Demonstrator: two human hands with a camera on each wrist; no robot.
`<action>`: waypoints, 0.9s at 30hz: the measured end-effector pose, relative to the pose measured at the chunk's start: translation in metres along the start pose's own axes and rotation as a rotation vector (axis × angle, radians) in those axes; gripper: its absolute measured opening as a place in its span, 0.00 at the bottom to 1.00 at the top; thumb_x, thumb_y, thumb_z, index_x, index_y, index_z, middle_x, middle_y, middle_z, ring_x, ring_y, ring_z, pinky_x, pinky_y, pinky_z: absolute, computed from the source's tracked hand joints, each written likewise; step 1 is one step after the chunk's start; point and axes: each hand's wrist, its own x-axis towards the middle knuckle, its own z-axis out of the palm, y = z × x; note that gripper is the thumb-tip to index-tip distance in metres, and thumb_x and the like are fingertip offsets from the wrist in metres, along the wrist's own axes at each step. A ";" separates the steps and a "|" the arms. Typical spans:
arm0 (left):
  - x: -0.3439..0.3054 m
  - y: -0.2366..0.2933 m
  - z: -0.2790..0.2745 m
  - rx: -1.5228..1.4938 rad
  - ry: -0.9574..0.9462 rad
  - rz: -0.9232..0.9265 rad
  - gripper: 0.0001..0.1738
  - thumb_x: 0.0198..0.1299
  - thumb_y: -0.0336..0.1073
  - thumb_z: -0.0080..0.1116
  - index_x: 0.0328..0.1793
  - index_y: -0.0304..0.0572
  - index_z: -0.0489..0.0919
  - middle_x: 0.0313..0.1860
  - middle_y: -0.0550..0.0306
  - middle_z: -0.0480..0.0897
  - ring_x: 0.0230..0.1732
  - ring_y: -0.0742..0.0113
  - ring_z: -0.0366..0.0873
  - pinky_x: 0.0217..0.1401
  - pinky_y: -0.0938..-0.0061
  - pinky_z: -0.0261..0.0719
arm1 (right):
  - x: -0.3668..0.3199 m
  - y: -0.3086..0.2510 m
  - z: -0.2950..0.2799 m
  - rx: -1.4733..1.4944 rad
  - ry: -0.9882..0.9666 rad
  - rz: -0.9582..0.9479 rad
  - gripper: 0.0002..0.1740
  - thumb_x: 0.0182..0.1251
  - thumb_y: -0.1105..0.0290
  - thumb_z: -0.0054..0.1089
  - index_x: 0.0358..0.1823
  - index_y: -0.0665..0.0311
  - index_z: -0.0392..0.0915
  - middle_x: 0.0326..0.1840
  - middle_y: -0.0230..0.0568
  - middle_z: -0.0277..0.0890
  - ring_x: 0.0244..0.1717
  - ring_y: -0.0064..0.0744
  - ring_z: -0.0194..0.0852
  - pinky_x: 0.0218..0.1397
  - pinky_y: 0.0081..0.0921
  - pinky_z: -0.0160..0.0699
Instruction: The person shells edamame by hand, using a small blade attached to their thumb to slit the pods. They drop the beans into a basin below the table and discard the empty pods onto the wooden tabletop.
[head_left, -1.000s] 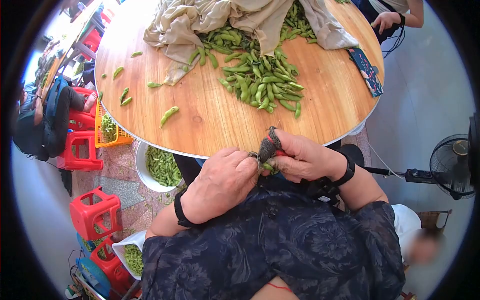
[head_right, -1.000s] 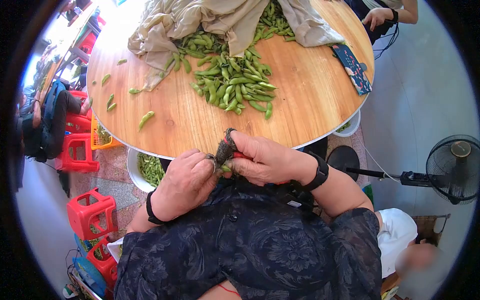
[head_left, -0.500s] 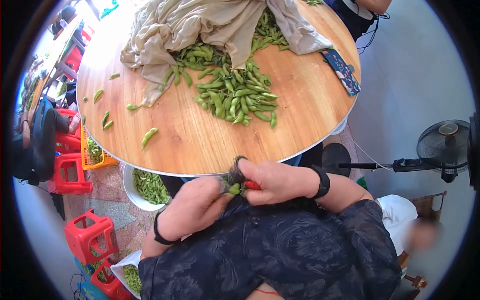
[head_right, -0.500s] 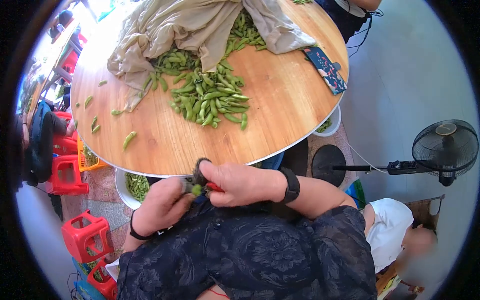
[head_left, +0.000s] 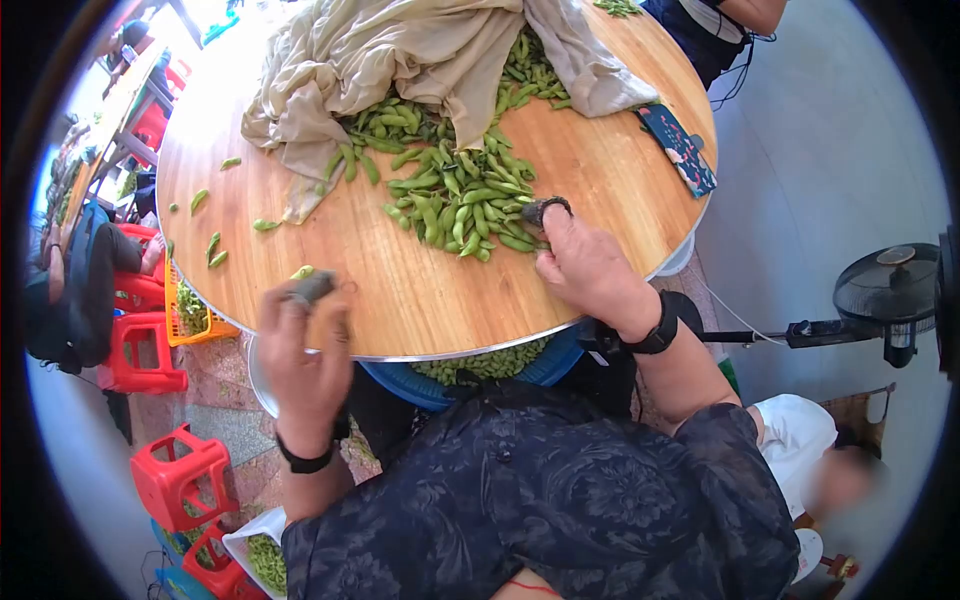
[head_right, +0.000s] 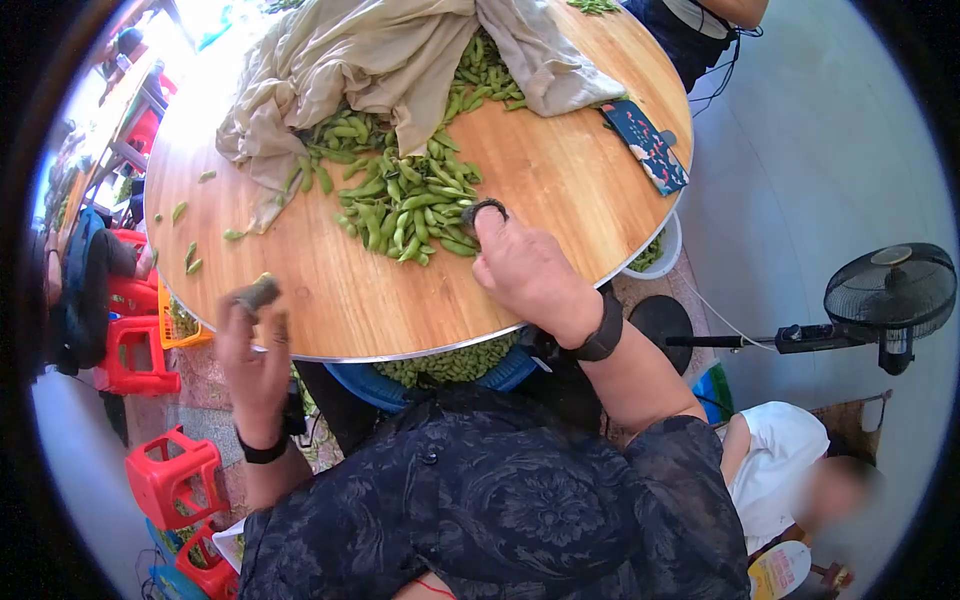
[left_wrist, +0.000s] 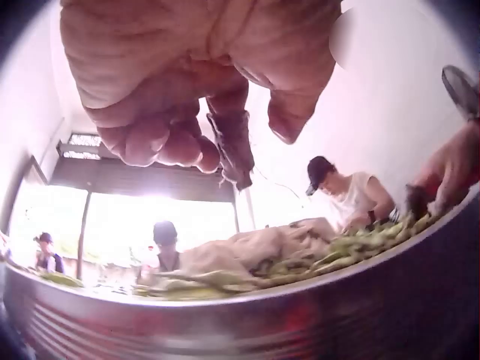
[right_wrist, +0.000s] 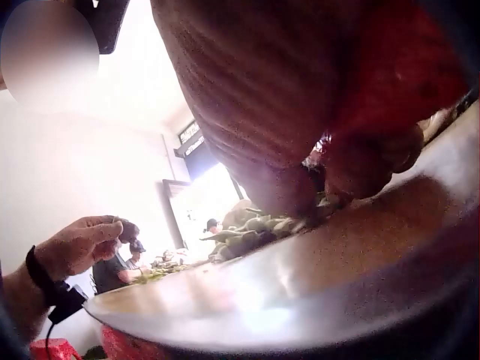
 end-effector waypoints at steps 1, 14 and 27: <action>-0.004 0.002 0.012 -0.081 -0.013 0.018 0.10 0.60 0.28 0.57 0.46 0.31 0.77 0.43 0.50 0.78 0.44 0.59 0.76 0.48 0.72 0.72 | -0.001 0.002 0.001 0.026 -0.024 0.029 0.17 0.60 0.70 0.57 0.46 0.67 0.64 0.31 0.50 0.72 0.31 0.50 0.75 0.32 0.40 0.74; -0.005 0.058 0.078 -0.799 -0.482 -0.178 0.08 0.63 0.31 0.56 0.34 0.34 0.72 0.23 0.50 0.71 0.24 0.57 0.70 0.29 0.67 0.69 | -0.014 -0.057 -0.025 1.278 -0.118 0.425 0.13 0.68 0.74 0.51 0.53 0.62 0.64 0.24 0.27 0.66 0.15 0.11 0.57 0.17 0.12 0.60; -0.004 0.054 0.060 -0.498 -0.437 0.102 0.11 0.60 0.27 0.56 0.27 0.36 0.67 0.21 0.45 0.69 0.25 0.46 0.70 0.27 0.62 0.66 | -0.026 -0.057 -0.026 1.227 -0.525 0.339 0.06 0.70 0.70 0.40 0.44 0.62 0.63 0.22 0.28 0.66 0.14 0.16 0.61 0.16 0.14 0.61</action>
